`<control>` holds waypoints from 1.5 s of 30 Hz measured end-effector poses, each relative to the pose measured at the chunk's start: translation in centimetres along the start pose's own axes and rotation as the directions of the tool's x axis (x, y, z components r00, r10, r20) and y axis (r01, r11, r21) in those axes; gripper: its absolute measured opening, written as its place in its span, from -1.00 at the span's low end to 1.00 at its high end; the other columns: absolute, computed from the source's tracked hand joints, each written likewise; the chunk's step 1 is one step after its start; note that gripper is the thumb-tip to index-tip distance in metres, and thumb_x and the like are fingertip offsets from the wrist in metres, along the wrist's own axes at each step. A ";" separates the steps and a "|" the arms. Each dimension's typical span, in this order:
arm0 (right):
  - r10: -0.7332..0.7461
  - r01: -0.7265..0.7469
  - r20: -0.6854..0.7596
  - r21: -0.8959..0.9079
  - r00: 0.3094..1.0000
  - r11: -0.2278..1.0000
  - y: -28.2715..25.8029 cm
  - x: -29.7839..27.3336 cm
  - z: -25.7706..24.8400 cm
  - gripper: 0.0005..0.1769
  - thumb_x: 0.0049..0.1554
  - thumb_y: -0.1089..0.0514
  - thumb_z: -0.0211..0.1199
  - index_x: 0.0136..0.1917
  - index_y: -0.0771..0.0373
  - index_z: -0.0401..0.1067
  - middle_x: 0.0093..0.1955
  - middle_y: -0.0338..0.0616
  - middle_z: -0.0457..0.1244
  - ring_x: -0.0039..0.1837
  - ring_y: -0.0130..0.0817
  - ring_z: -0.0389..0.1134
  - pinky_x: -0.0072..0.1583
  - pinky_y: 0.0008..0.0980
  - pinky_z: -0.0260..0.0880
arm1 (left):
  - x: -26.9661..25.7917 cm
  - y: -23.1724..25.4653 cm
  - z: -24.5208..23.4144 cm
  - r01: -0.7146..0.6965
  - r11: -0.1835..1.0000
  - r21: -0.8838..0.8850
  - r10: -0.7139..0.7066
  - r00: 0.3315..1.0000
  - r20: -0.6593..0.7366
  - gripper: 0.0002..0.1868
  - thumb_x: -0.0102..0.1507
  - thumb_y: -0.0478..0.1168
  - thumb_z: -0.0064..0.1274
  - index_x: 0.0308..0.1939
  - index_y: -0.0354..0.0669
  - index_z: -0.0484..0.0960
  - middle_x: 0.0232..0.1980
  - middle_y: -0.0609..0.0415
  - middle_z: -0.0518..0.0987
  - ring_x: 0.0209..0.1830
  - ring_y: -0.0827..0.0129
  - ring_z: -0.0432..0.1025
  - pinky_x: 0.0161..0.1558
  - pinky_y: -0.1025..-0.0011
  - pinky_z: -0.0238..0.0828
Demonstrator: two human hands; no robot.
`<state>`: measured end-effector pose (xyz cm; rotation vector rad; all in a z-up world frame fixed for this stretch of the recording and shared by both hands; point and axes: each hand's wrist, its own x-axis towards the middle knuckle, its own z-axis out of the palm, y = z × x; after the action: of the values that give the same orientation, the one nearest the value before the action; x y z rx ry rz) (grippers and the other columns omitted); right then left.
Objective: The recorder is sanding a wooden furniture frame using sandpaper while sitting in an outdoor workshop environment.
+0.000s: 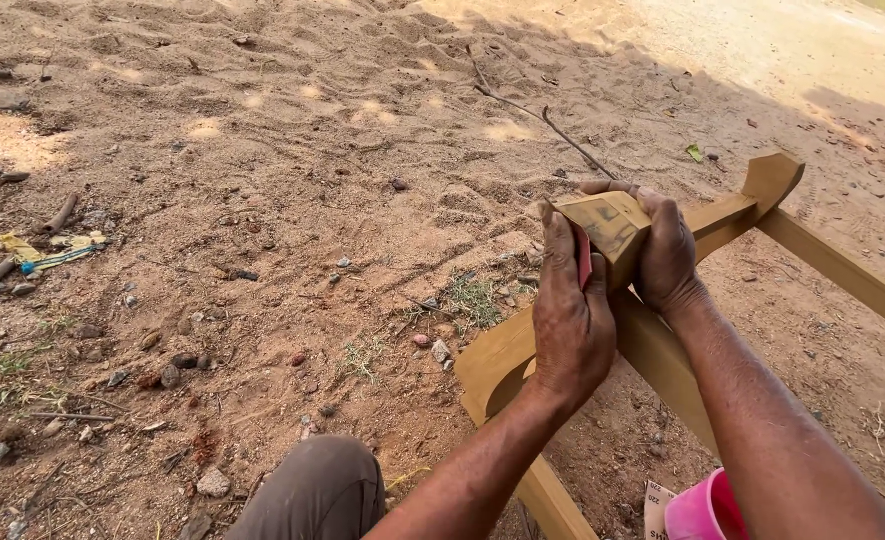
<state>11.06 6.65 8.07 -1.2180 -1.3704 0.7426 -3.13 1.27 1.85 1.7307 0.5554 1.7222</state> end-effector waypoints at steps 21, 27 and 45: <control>0.076 -0.081 -0.045 -0.102 0.996 0.992 -1.4 -0.4 1.3 -0.24 0.17 -0.20 -0.29 0.34 0.34 0.38 0.05 0.08 0.36 0.03 -0.24 0.40 0.04 -0.25 0.48 | -1.5 0.2 -0.4 0.034 0.999 0.000 -0.034 0.993 0.115 -0.26 0.44 -0.39 -0.27 0.67 -0.31 -0.18 0.72 -0.45 -0.09 0.76 -0.28 -0.14 0.67 -0.05 -0.09; 0.028 -0.028 -0.006 -0.048 1.000 0.998 -1.0 0.0 0.9 -0.24 0.17 -0.19 -0.26 0.33 0.39 0.38 0.09 0.11 0.38 0.10 -0.23 0.41 0.13 -0.28 0.48 | -1.3 0.7 0.0 0.308 0.941 -0.140 -0.291 0.948 0.130 -0.28 0.51 -0.25 -0.33 0.68 -0.29 -0.27 0.64 -0.29 0.17 0.55 -0.05 0.26 0.50 0.16 0.26; 0.039 -0.039 -0.010 0.001 0.999 0.999 -0.8 0.2 0.5 -0.26 0.17 -0.17 -0.25 0.34 0.39 0.36 0.12 0.05 0.36 0.13 -0.27 0.39 0.18 -0.30 0.47 | 1.1 -1.3 -0.4 0.176 0.984 -0.031 -0.175 0.984 0.033 -0.38 0.51 -0.37 -0.28 0.65 -0.33 -0.07 0.70 -0.36 0.04 0.69 -0.14 0.03 0.61 0.07 0.06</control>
<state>10.38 6.70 8.77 -1.2499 -1.3414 0.7632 -3.27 2.96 1.74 1.6303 0.6421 1.5717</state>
